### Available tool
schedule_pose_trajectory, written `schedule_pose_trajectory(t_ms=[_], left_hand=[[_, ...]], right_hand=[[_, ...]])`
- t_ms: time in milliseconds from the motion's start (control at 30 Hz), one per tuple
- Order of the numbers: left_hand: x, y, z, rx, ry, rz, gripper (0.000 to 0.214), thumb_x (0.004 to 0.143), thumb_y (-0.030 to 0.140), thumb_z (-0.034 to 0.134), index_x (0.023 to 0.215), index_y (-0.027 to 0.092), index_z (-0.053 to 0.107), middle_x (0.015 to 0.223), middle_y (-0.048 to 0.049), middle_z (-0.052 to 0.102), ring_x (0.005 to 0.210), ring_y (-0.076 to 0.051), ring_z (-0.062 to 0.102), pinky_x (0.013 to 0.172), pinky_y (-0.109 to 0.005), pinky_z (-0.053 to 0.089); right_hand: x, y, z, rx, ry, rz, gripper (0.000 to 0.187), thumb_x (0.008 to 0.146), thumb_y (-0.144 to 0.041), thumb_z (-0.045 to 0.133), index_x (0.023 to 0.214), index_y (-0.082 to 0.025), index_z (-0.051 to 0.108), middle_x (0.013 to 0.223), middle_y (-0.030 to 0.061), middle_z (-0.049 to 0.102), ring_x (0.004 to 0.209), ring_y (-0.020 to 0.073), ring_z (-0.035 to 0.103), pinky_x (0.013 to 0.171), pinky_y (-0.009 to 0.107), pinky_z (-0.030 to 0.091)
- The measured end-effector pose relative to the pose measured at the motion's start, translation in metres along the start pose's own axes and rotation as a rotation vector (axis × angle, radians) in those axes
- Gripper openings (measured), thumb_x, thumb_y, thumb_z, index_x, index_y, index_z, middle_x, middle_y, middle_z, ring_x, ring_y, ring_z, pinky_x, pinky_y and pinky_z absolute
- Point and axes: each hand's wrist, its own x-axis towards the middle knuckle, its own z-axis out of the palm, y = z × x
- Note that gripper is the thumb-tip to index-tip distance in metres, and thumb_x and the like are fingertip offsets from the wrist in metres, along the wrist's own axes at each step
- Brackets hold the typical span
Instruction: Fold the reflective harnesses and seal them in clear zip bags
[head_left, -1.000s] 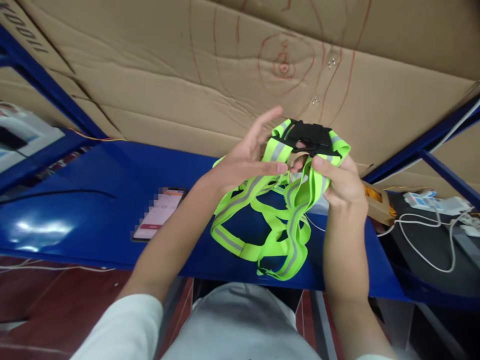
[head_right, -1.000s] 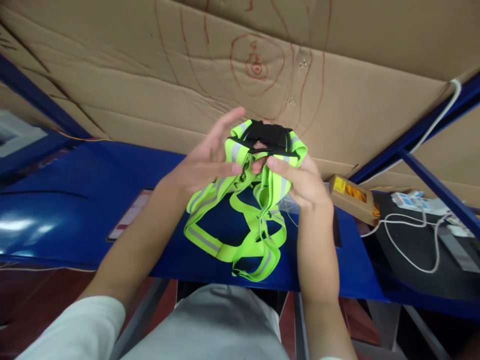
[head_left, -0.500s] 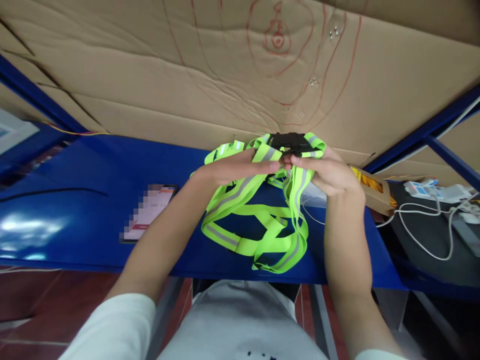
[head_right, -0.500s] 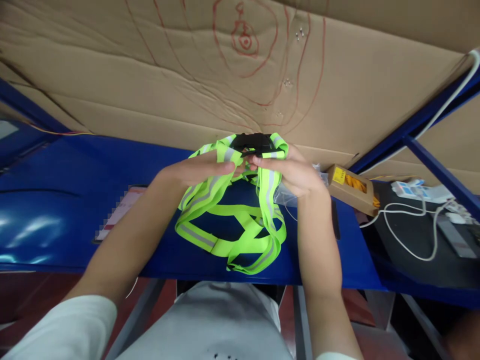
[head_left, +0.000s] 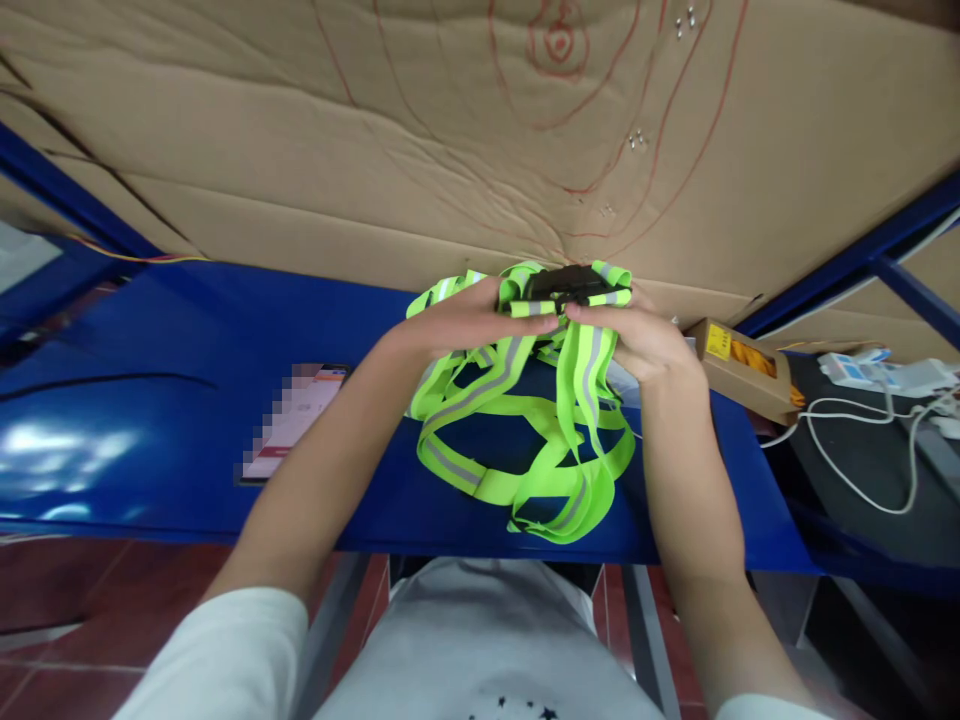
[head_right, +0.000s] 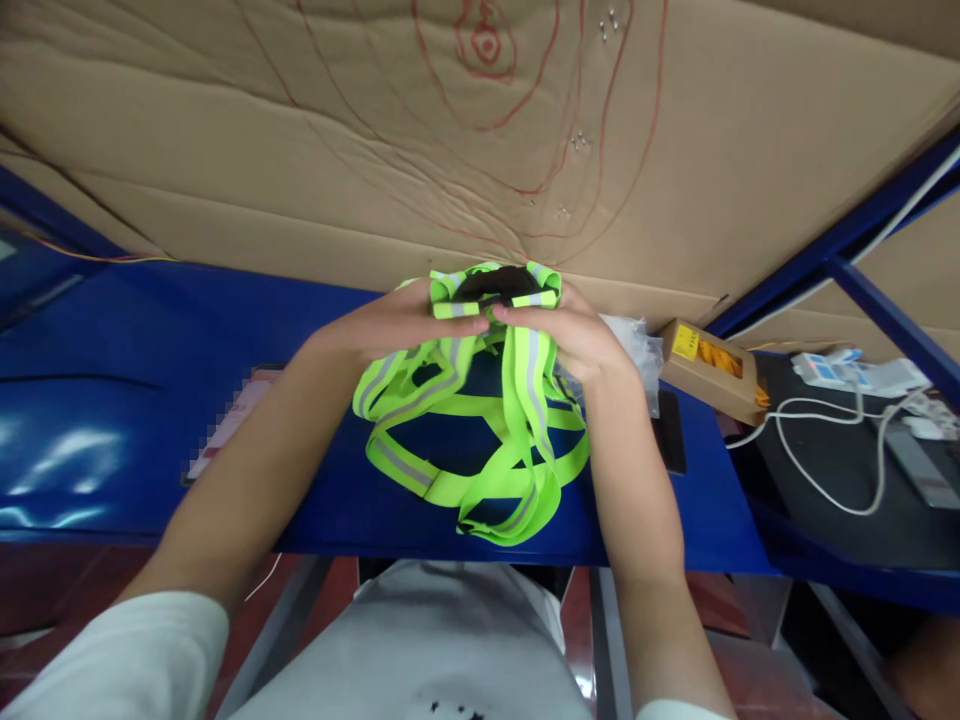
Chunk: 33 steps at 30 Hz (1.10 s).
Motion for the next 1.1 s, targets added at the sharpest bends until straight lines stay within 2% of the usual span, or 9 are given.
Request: schedule_pose_trajectory(t_ms=[133,267,467,567,633,700,800,933,1100], left_hand=[[0.002,-0.005,0.003,0.075,0.012,0.042,0.046,0.086,0.040,0.078,0.124,0.015,0.073,0.121,-0.0101,0.075,0.118,-0.027,0.067,0.109,-0.042,0.048],[0.004,-0.007,0.009,-0.067,0.047,0.088,0.047,0.083,0.040,0.082,0.124,0.019,0.074,0.125,-0.0099,0.074,0.124,-0.029,0.066,0.112,-0.044,0.047],[0.007,-0.014,0.018,-0.174,0.123,0.067,0.065,0.069,0.029,0.091,0.130,0.018,0.071,0.130,-0.0110,0.073,0.131,-0.032,0.063,0.117,-0.048,0.045],[0.009,-0.019,0.020,-0.201,0.177,0.042,0.060,0.068,0.026,0.091,0.125,0.018,0.074,0.130,-0.0101,0.074,0.129,-0.030,0.064,0.116,-0.048,0.046],[0.009,-0.022,0.021,-0.207,0.140,0.025,0.056,0.069,0.026,0.089,0.123,0.019,0.074,0.130,-0.0098,0.074,0.128,-0.030,0.065,0.114,-0.047,0.047],[0.008,-0.025,0.022,-0.160,0.077,0.001,0.053,0.071,0.026,0.088,0.121,0.019,0.075,0.130,-0.0094,0.074,0.126,-0.030,0.066,0.112,-0.048,0.049],[0.008,-0.029,0.026,-0.105,0.027,0.004,0.051,0.072,0.027,0.088,0.120,0.019,0.076,0.129,-0.0091,0.074,0.124,-0.031,0.067,0.110,-0.048,0.049],[0.007,-0.031,0.033,-0.231,-0.042,-0.043,0.056,0.071,0.026,0.090,0.123,0.019,0.073,0.127,-0.0101,0.075,0.120,-0.031,0.069,0.107,-0.048,0.053],[0.003,-0.023,0.035,-0.273,-0.170,-0.119,0.049,0.070,0.022,0.090,0.116,0.018,0.074,0.121,-0.0095,0.077,0.114,-0.029,0.073,0.102,-0.047,0.057]], right_hand=[[0.000,0.002,0.000,0.045,0.055,-0.041,0.036,0.067,-0.035,0.094,0.095,-0.022,0.075,0.097,0.0018,0.079,0.092,0.0231,0.076,0.090,0.040,0.064],[0.001,0.008,0.005,0.036,0.021,-0.061,0.030,0.082,-0.046,0.084,0.103,-0.026,0.076,0.114,0.0014,0.079,0.115,0.0243,0.073,0.112,0.043,0.056],[0.008,0.020,0.005,-0.299,0.009,-0.151,0.052,0.091,-0.067,0.066,0.127,-0.030,0.071,0.128,0.0036,0.075,0.132,0.0291,0.064,0.115,0.051,0.053],[0.007,0.011,-0.001,-0.535,0.077,-0.321,0.068,0.083,-0.066,0.077,0.140,-0.031,0.064,0.141,0.0057,0.067,0.139,0.0300,0.058,0.117,0.049,0.049],[0.001,-0.001,-0.003,-0.720,0.105,-0.450,0.077,0.075,-0.061,0.086,0.142,-0.032,0.061,0.147,0.0065,0.062,0.141,0.0305,0.056,0.116,0.046,0.049],[-0.007,-0.012,0.000,-0.873,0.056,-0.490,0.066,0.077,-0.058,0.086,0.134,-0.030,0.068,0.139,0.0072,0.068,0.130,0.0305,0.063,0.109,0.045,0.052],[-0.018,-0.022,0.008,-1.016,0.052,-0.470,0.035,0.091,-0.055,0.074,0.109,-0.025,0.078,0.105,0.0052,0.078,0.098,0.0255,0.072,0.092,0.040,0.055],[-0.019,-0.021,0.012,-1.031,0.270,-0.472,0.043,0.096,-0.057,0.066,0.075,-0.020,0.075,0.070,0.0015,0.069,0.067,0.0168,0.063,0.067,0.032,0.048],[-0.014,-0.019,0.002,-0.853,0.342,-0.410,0.039,0.092,-0.055,0.073,0.073,-0.021,0.072,0.071,0.0006,0.069,0.066,0.0154,0.062,0.061,0.030,0.046]])
